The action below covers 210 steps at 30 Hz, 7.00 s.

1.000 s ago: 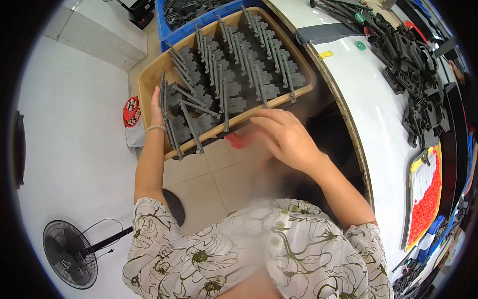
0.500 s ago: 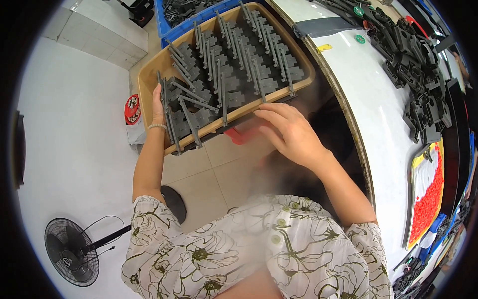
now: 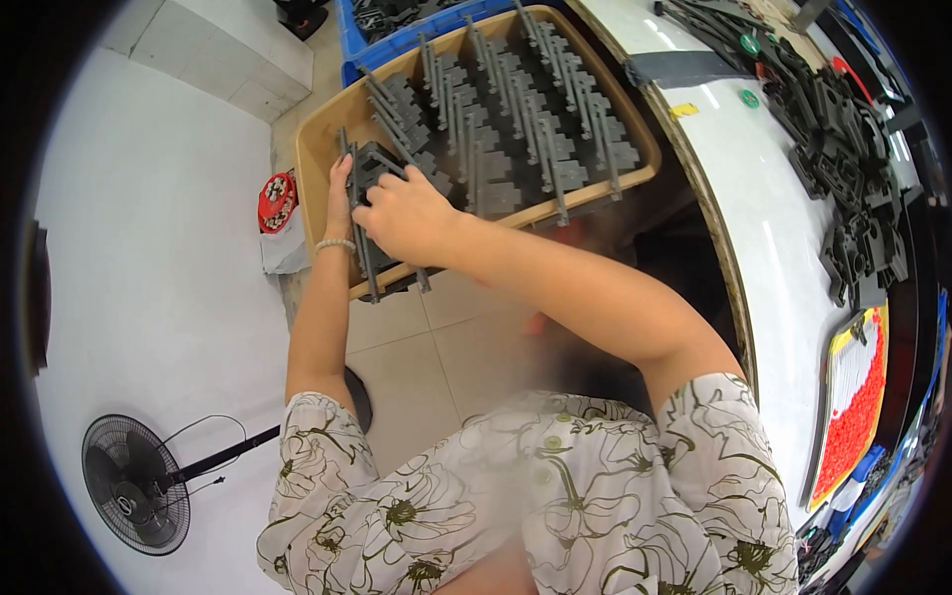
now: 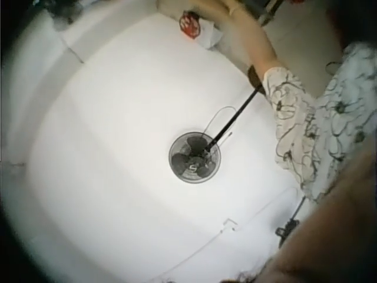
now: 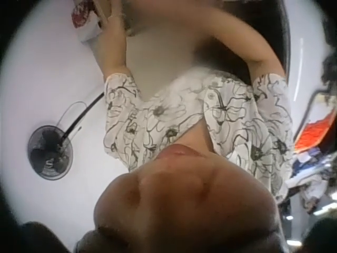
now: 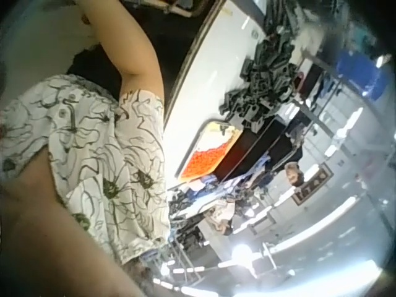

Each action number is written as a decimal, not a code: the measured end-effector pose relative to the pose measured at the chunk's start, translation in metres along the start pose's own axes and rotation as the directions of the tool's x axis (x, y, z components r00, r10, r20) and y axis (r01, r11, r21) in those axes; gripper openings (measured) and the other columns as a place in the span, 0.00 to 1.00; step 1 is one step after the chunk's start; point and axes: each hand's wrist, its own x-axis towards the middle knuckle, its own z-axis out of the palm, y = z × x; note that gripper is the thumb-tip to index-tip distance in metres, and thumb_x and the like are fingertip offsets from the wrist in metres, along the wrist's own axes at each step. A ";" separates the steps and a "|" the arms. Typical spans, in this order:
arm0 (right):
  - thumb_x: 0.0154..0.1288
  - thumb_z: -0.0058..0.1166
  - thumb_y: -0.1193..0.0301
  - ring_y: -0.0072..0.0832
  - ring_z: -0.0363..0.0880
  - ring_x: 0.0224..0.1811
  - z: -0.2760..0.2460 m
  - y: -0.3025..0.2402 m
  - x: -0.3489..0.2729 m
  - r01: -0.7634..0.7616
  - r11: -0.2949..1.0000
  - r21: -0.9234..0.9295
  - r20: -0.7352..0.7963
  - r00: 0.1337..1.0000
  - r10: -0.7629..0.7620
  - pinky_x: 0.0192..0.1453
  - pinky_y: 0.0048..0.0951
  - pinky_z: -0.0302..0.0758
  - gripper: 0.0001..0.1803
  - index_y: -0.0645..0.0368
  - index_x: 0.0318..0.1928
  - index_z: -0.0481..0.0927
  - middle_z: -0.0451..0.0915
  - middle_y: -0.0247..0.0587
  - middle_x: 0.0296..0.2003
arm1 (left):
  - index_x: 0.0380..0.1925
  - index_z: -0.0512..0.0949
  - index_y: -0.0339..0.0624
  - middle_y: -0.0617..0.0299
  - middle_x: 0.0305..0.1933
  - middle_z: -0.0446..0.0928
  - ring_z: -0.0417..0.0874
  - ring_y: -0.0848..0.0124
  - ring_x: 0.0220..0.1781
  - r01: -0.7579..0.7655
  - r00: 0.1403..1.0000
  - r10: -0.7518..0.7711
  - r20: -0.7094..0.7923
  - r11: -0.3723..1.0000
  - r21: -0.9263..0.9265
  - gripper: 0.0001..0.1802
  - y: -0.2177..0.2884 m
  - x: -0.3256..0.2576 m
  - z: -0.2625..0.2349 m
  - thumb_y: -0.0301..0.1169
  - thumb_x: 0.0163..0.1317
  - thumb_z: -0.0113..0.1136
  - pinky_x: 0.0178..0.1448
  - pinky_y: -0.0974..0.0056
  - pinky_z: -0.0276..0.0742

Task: The person assembles electronic components by hand, inserting a fan module and wiring into a gray plastic housing.

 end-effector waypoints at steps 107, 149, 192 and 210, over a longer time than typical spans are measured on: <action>0.50 0.57 0.65 0.40 0.79 0.39 -0.336 -0.257 -0.656 -0.646 -0.757 0.102 -0.506 -0.689 0.519 0.42 0.38 0.74 0.20 0.56 0.46 0.74 0.80 0.45 0.34 | 0.50 0.68 0.36 0.45 0.62 0.58 0.60 0.49 0.62 -0.916 -0.203 0.178 0.963 0.314 -0.251 0.33 0.042 -0.329 0.465 0.32 0.43 0.70 0.62 0.50 0.59; 0.49 0.57 0.82 0.30 0.74 0.45 -0.310 -0.172 -0.516 -0.722 0.512 0.465 -0.716 0.034 0.698 0.50 0.28 0.69 0.10 0.64 0.36 0.78 0.77 0.41 0.38 | 0.60 0.57 0.38 0.46 0.57 0.67 0.73 0.47 0.55 0.610 -0.190 -0.143 0.971 0.758 0.231 0.28 0.052 -0.398 0.484 0.35 0.62 0.50 0.52 0.50 0.77; 0.45 0.65 0.76 0.21 0.71 0.23 -0.319 -0.143 -0.463 -0.849 0.464 0.253 -0.777 0.107 0.621 0.22 0.20 0.65 0.10 0.64 0.32 0.82 0.74 0.35 0.24 | 0.49 0.69 0.29 0.58 0.43 0.76 0.78 0.71 0.43 0.062 -0.314 -0.098 0.944 0.990 0.123 0.29 0.054 -0.411 0.484 0.26 0.46 0.70 0.50 0.67 0.74; 0.46 0.62 0.75 0.28 0.71 0.25 -0.334 -0.134 -0.454 -0.873 0.458 0.164 -0.752 0.190 0.631 0.28 0.26 0.68 0.10 0.66 0.31 0.79 0.71 0.38 0.23 | 0.40 0.74 0.33 0.62 0.37 0.77 0.75 0.76 0.37 -0.176 -0.322 -0.184 0.929 0.975 0.132 0.21 0.065 -0.421 0.487 0.29 0.46 0.68 0.42 0.72 0.71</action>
